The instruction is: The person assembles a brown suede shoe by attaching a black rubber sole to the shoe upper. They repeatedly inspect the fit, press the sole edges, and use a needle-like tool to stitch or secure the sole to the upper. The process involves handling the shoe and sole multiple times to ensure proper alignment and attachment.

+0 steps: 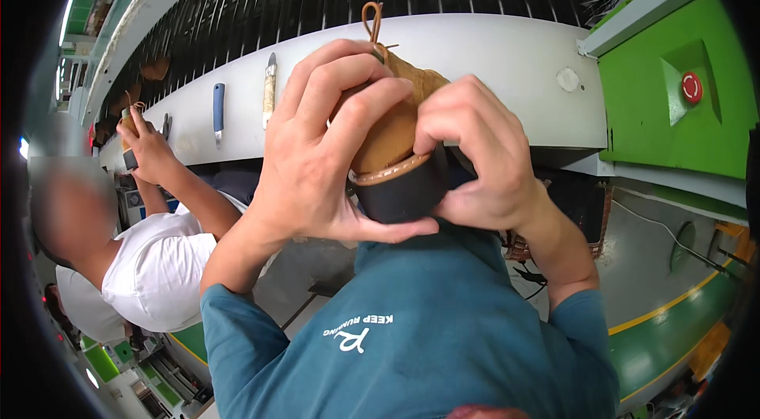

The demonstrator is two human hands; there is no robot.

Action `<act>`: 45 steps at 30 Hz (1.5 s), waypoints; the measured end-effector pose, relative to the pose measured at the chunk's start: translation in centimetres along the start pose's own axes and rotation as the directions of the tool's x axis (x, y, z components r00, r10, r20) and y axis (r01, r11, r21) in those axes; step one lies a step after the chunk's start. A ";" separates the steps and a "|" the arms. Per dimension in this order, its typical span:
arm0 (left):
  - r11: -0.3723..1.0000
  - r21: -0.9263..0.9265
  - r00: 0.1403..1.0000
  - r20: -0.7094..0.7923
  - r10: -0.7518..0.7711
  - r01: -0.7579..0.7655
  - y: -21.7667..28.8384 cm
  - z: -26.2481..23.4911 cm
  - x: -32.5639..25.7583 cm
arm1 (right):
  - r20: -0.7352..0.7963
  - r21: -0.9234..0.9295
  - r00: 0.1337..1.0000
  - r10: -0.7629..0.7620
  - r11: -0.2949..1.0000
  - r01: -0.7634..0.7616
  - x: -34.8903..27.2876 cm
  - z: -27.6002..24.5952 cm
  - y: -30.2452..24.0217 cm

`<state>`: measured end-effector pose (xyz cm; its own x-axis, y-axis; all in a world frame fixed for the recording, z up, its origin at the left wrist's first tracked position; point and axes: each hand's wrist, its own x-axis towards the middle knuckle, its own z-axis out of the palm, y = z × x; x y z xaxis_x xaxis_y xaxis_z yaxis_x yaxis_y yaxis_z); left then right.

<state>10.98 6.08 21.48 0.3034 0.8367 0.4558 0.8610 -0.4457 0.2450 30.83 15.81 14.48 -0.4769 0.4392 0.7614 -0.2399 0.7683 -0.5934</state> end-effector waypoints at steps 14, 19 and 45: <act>0.981 -0.113 0.964 -0.234 0.130 -0.160 -1.5 2.8 2.5 | 0.050 0.018 0.999 0.013 1.000 -0.014 2.3 -1.8 1.8; 0.984 -0.108 0.941 -0.323 0.101 -0.142 -1.0 3.6 1.9 | 0.059 0.010 0.998 0.007 1.000 -0.008 2.4 -1.9 2.0; 0.878 -0.479 0.826 -0.495 -0.269 -0.001 -3.9 6.1 -8.8 | 0.462 -0.074 0.850 0.253 0.966 -0.247 0.5 5.4 5.9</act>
<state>7.43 2.35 11.27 -0.1834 0.6537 0.7342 0.5596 -0.5446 0.6247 24.65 18.03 9.93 -0.8566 0.3527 0.3768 -0.0516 0.6679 -0.7425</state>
